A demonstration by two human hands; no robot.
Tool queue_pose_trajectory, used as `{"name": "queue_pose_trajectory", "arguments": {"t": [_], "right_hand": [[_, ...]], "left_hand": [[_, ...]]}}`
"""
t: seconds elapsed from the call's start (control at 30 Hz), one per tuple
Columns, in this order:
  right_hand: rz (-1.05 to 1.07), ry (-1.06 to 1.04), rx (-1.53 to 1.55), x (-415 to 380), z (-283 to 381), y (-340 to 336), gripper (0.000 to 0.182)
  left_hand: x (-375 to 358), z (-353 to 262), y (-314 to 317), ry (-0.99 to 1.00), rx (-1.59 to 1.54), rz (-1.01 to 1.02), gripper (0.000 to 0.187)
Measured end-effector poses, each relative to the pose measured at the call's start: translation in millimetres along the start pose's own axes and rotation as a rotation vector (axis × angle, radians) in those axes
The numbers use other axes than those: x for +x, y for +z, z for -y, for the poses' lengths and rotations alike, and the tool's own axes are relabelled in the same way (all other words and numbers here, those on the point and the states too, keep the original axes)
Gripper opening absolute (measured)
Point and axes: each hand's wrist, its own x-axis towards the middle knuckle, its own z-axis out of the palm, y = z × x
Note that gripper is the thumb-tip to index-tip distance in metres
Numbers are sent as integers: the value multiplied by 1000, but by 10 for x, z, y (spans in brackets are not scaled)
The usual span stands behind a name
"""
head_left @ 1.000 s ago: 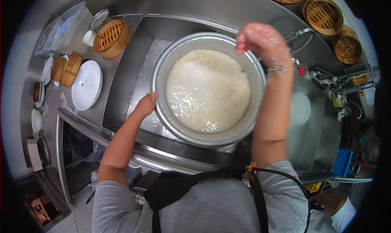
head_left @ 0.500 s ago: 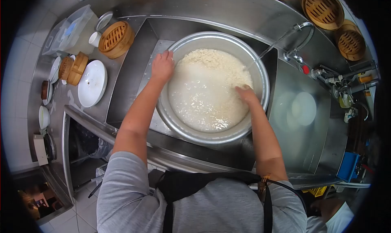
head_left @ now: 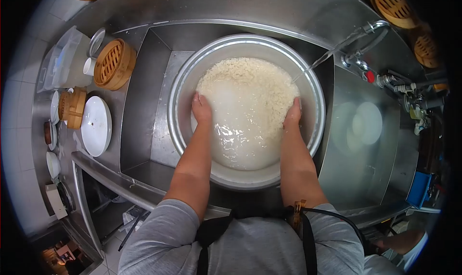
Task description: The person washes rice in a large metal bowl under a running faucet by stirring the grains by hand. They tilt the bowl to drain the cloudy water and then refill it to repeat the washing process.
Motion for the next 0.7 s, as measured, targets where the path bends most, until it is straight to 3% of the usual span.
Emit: {"name": "queue_pose_trajectory", "arguments": {"t": [0.07, 0.13, 0.2, 0.27, 0.3, 0.37, 0.43, 0.53, 0.57, 0.67, 0.7], "right_hand": [[170, 120, 220, 111, -43, -5, 59], [295, 135, 186, 11, 33, 107, 57], [388, 184, 129, -159, 78, 291, 56], [446, 264, 57, -294, 30, 496, 56], [531, 244, 129, -323, -26, 560, 52], [647, 205, -82, -427, -1, 638, 51], [770, 59, -355, -689, 202, 771, 51], [400, -142, -729, -1420, 574, 1072, 55], [453, -185, -856, -1402, 587, 1054, 57], [581, -372, -1150, -1082, 663, 871, 64], [607, -469, -1192, -881, 675, 729, 65]], "left_hand": [[31, 67, 54, -122, -183, 111, 53], [-42, -125, 95, -269, -340, 206, 55], [-270, -624, 138, -447, -458, 290, 58], [-467, -1088, 189, -724, -343, 401, 57], [-513, -1165, 209, -665, -449, 533, 61], [-616, -1270, 227, -538, -672, 797, 70], [-580, -1490, 97, -559, -598, 780, 63], [-518, -1489, 90, -500, -608, 624, 51], [-518, -1472, 99, -464, -630, 554, 46], [-503, -1589, -129, -302, -241, 437, 40], [-423, -1380, -150, -182, -127, 356, 49]]}}
